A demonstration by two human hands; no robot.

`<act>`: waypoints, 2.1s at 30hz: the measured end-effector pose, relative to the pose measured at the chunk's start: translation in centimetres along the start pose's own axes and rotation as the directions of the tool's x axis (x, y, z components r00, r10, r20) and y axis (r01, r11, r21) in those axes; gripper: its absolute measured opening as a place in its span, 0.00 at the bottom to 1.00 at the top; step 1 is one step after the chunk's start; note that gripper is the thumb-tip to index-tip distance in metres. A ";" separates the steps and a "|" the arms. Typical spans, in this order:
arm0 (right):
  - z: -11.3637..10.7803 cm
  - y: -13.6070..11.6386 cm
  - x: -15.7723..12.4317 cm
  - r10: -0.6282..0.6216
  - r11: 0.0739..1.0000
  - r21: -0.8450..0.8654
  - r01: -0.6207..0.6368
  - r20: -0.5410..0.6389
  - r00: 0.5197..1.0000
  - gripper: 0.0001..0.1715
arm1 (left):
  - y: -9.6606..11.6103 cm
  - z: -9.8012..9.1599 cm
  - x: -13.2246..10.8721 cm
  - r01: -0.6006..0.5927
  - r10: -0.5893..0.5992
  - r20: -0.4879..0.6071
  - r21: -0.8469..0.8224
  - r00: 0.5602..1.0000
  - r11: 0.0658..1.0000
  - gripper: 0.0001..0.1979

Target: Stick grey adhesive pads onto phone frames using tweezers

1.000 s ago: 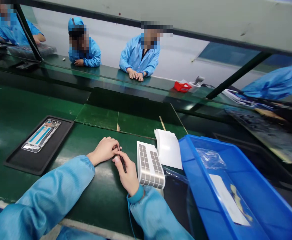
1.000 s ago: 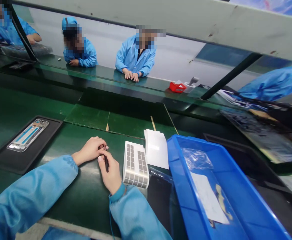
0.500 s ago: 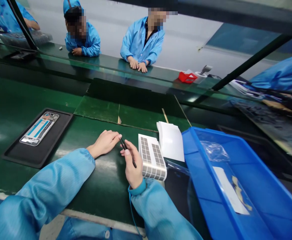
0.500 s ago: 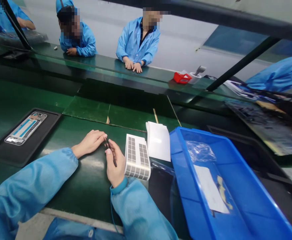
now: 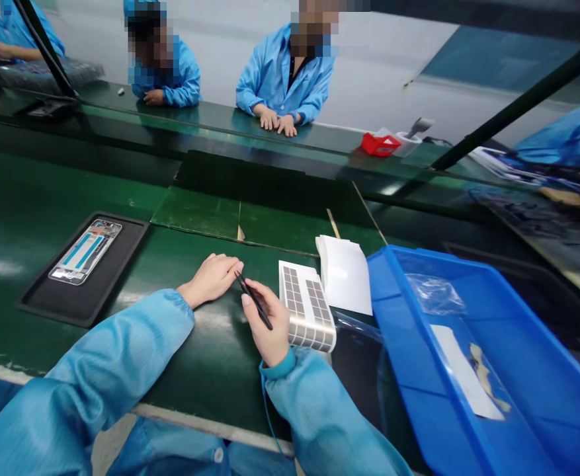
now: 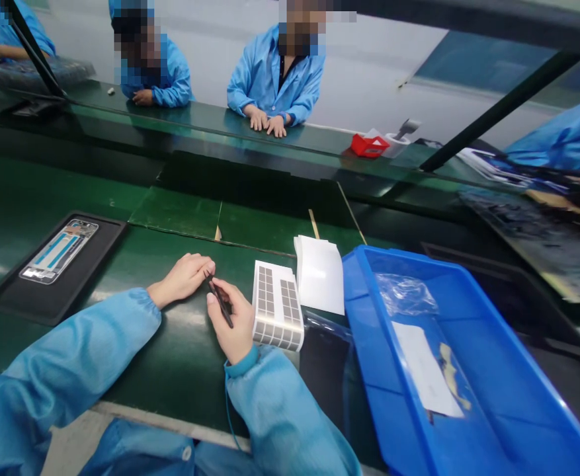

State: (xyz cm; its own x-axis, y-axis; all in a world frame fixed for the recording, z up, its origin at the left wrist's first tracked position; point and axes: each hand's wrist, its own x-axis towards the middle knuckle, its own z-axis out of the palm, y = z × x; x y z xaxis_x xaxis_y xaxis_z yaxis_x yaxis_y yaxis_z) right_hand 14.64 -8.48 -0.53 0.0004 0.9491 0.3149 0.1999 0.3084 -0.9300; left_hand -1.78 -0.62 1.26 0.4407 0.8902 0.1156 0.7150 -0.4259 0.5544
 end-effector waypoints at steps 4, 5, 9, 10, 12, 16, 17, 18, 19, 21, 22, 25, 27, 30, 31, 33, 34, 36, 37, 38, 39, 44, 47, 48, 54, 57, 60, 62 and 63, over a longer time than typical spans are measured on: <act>-0.1 0.2 -0.1 -0.022 0.999 -0.026 0.023 0.005 1.000 0.16 | 0.1 0.0 0.0 -0.004 0.004 0.004 0.006 1.000 1.000 0.22; -0.1 0.2 -0.1 -0.031 0.999 -0.031 0.031 0.008 0.999 0.16 | 0.1 0.0 0.0 -0.004 0.004 0.004 0.006 1.000 1.000 0.22; -0.2 0.0 -0.1 -0.034 0.998 -0.053 0.036 0.037 0.999 0.14 | 0.1 0.0 0.1 0.002 -0.002 0.006 0.009 1.000 1.000 0.22; -0.2 -0.1 -0.1 -0.031 0.998 -0.056 0.033 0.046 0.998 0.14 | 0.0 0.0 0.1 0.004 -0.004 0.006 0.011 1.000 1.000 0.22; -0.2 -0.3 -0.1 -0.035 0.997 -0.061 0.039 0.066 0.997 0.14 | 0.0 0.1 0.1 0.003 -0.003 0.005 0.015 1.000 1.000 0.21; -0.3 -1.0 -0.1 -0.098 0.990 -0.086 0.114 0.177 0.979 0.13 | -0.3 0.3 0.2 -0.009 0.009 0.004 0.023 1.000 1.000 0.20; -0.4 -1.2 0.0 -0.118 0.986 -0.093 0.140 0.207 0.971 0.13 | -0.3 0.3 0.2 -0.010 0.010 0.003 0.026 1.000 1.000 0.20; -0.4 -1.3 0.0 -0.136 0.982 -0.099 0.163 0.232 0.963 0.13 | -0.3 0.3 0.2 -0.009 0.009 0.002 0.028 1.000 1.000 0.20; -0.4 -1.5 0.1 -0.153 0.978 -0.103 0.183 0.249 0.956 0.13 | -0.3 0.3 0.2 -0.009 0.009 0.001 0.030 1.000 0.999 0.21; -0.5 -1.7 0.1 -0.177 0.971 -0.110 0.213 0.274 0.945 0.13 | -0.2 0.3 0.2 -0.010 0.010 0.003 0.035 1.000 0.999 0.21; -0.5 -1.8 0.1 -0.190 0.967 -0.113 0.229 0.282 0.940 0.14 | -0.2 0.3 0.2 -0.012 0.012 0.004 0.037 1.000 0.999 0.21; -0.5 -2.0 0.2 -0.238 0.952 -0.115 0.283 0.299 0.924 0.15 | 0.0 0.2 0.2 -0.017 0.016 0.003 0.047 1.000 0.999 0.20; -0.4 -2.1 0.2 -0.263 0.943 -0.122 0.310 0.298 0.918 0.15 | 0.1 0.1 0.2 -0.012 0.012 -0.001 0.058 1.000 0.998 0.20; -0.3 -2.2 0.2 -0.283 0.931 -0.145 0.336 0.294 0.913 0.14 | 0.3 0.0 0.2 0.003 -0.003 0.001 0.074 1.000 0.997 0.21; -0.3 -2.2 0.1 -0.292 0.926 -0.151 0.346 0.294 0.910 0.14 | 0.4 0.0 0.3 0.008 -0.009 0.002 0.077 1.000 0.997 0.21; -0.2 -2.2 0.0 -0.312 0.914 -0.166 0.370 0.293 0.904 0.15 | 0.5 -0.1 0.3 0.023 -0.023 0.001 0.079 1.000 0.997 0.18; -0.2 -2.2 -0.1 -0.320 0.907 -0.179 0.381 0.293 0.901 0.16 | 0.6 0.0 0.3 0.032 -0.032 -0.002 0.079 0.999 0.996 0.15; -0.2 -2.2 -0.2 -0.332 0.893 -0.211 0.398 0.289 0.898 0.17 | 0.7 0.0 0.3 0.053 -0.052 -0.013 0.080 0.999 0.995 0.08; -0.2 -2.2 -0.2 -0.337 0.886 -0.224 0.405 0.288 0.897 0.17 | 0.7 0.0 0.4 0.062 -0.061 -0.019 0.083 0.998 0.995 0.07; -0.1 -2.2 -0.3 -0.343 0.881 -0.233 0.412 0.286 0.895 0.17 | 0.8 0.0 0.4 0.072 -0.070 -0.025 0.090 0.997 0.993 0.07; -0.1 -2.2 -0.3 -0.352 0.876 -0.236 0.420 0.284 0.892 0.16 | 0.8 0.0 0.3 0.082 -0.080 -0.032 0.101 0.996 0.991 0.07; 0.1 -1.8 -0.3 -0.386 0.858 -0.242 0.452 0.276 0.880 0.14 | 1.0 0.3 0.1 0.135 -0.130 -0.041 0.195 0.991 0.971 0.07; 0.2 -1.7 -0.4 -0.376 0.856 -0.260 0.446 0.279 0.884 0.11 | 1.2 0.4 0.0 0.177 -0.183 -0.001 0.254 0.983 0.951 0.10; 0.2 -1.7 -0.4 -0.376 0.857 -0.260 0.446 0.278 0.884 0.10 | 1.3 0.4 0.0 0.194 -0.206 0.015 0.274 0.978 0.942 0.10; 0.4 -2.1 -0.5 -0.414 0.846 -0.245 0.474 0.258 0.873 0.12 | 2.7 0.1 0.0 0.235 -0.297 0.108 0.386 0.949 0.892 0.12; 0.5 -2.3 -0.5 -0.449 0.833 -0.224 0.506 0.260 0.855 0.14 | 3.5 -0.2 -0.2 0.220 -0.302 0.141 0.418 0.943 0.882 0.13; 0.5 -2.4 -0.4 -0.493 0.816 -0.212 0.537 0.228 0.839 0.15 | 4.1 -0.3 -0.3 0.214 -0.305 0.151 0.434 0.940 0.875 0.12; 0.6 -2.5 -0.3 -0.513 0.808 -0.210 0.551 0.211 0.832 0.15 | 4.4 -0.3 -0.4 0.214 -0.307 0.149 0.442 0.940 0.871 0.12; 0.6 -2.5 -0.3 -0.516 0.805 -0.212 0.554 0.209 0.831 0.15 | 4.4 -0.2 -0.5 0.215 -0.308 0.147 0.445 0.940 0.869 0.12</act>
State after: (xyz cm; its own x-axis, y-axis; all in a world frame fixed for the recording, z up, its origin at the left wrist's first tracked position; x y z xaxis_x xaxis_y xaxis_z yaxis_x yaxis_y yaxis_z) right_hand 13.57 -9.53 1.59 -0.3074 0.6424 0.7020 0.3688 0.7605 -0.5345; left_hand 1.07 -2.89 3.85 0.2742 0.9441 -0.1831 0.9578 -0.2510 0.1402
